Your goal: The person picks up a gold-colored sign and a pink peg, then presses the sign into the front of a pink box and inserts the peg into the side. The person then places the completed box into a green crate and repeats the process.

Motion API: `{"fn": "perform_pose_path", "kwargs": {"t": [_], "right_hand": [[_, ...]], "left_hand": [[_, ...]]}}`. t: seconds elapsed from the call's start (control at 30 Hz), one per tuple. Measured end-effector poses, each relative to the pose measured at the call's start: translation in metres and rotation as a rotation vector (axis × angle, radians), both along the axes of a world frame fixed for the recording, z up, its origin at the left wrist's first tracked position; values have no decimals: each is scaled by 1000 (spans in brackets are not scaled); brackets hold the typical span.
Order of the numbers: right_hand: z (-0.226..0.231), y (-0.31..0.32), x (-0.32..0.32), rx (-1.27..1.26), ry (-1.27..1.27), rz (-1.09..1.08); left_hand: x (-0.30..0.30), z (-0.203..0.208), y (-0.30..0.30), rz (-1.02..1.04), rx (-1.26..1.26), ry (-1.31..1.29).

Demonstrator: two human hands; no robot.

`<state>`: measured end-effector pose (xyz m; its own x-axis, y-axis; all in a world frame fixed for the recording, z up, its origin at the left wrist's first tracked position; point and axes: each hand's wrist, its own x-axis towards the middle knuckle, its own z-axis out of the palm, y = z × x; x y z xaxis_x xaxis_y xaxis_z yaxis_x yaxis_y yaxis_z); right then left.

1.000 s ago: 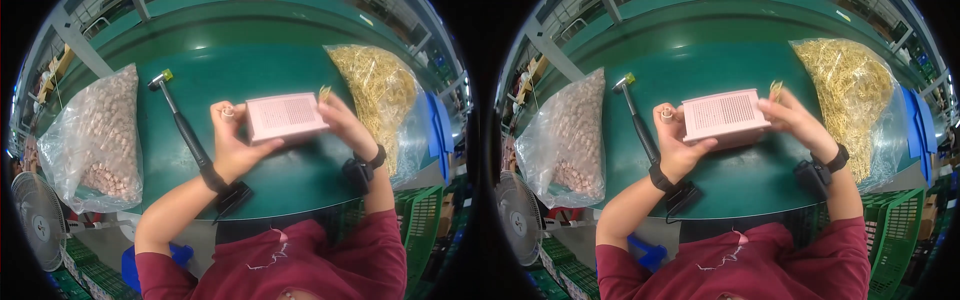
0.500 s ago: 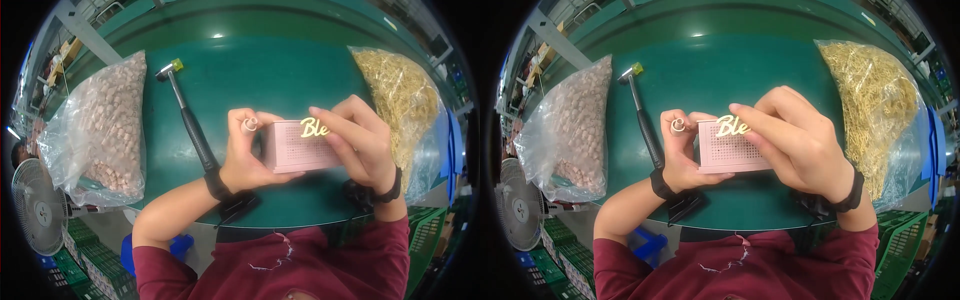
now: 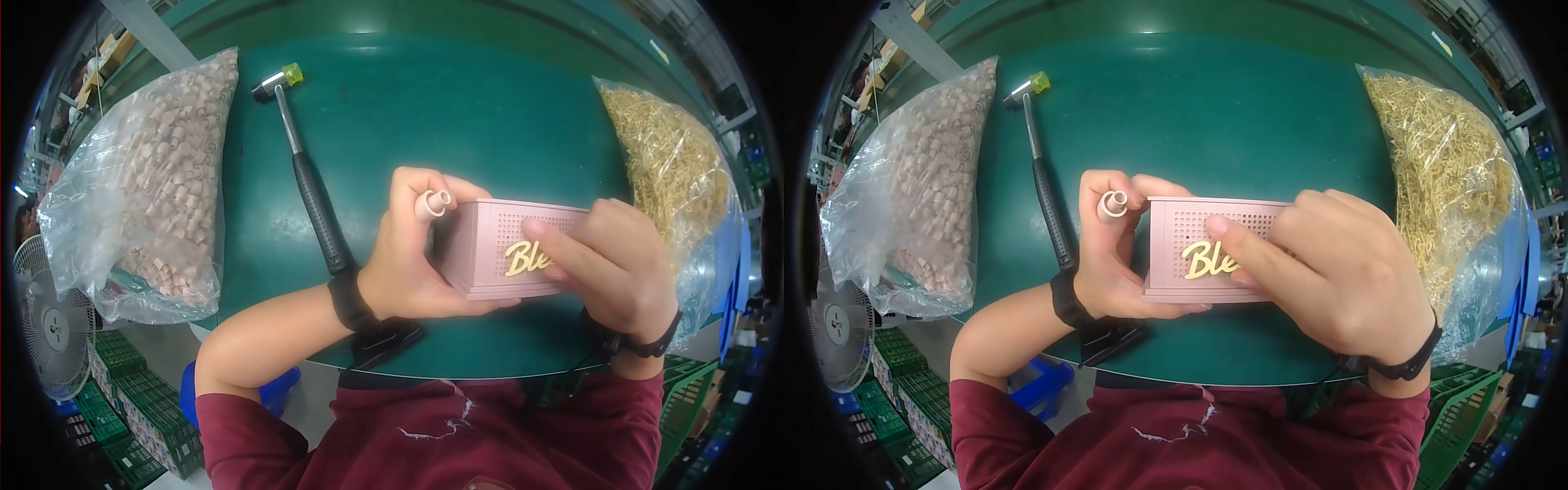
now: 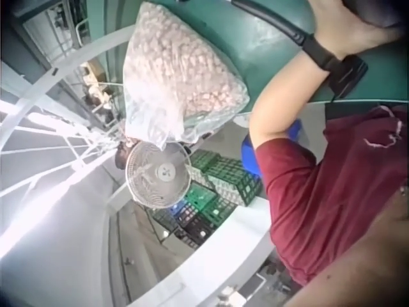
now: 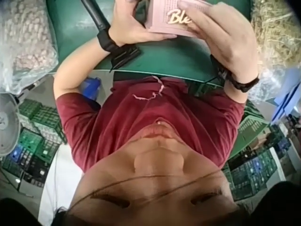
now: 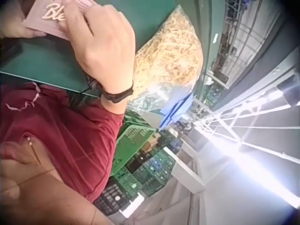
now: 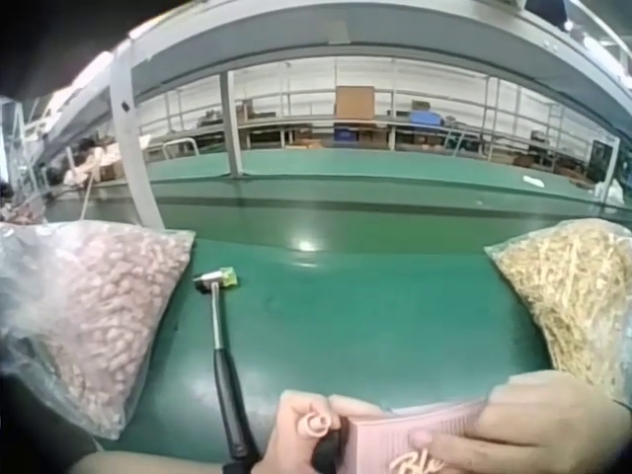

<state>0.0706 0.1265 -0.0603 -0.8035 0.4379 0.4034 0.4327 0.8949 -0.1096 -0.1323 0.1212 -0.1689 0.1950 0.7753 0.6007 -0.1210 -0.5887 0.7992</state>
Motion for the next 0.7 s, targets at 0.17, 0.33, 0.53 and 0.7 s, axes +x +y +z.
{"fn": "perform_pose_path", "kwargs": {"t": [0.17, 0.33, 0.53, 0.7], "right_hand": [[0, -9, -5, 89, -74, -83], [-11, -3, -3, -36, 113, -97], [-11, 7, 4, -67, 110, 35], [-12, 6, 1, -80, 186, 5]], "left_hand": [[2, -3, 0, -8, 27, -13], [4, -7, -1, -12, 18, -34], [6, -2, 0, -27, -22, -68], [6, -1, 1, -30, -5, -56]]}}
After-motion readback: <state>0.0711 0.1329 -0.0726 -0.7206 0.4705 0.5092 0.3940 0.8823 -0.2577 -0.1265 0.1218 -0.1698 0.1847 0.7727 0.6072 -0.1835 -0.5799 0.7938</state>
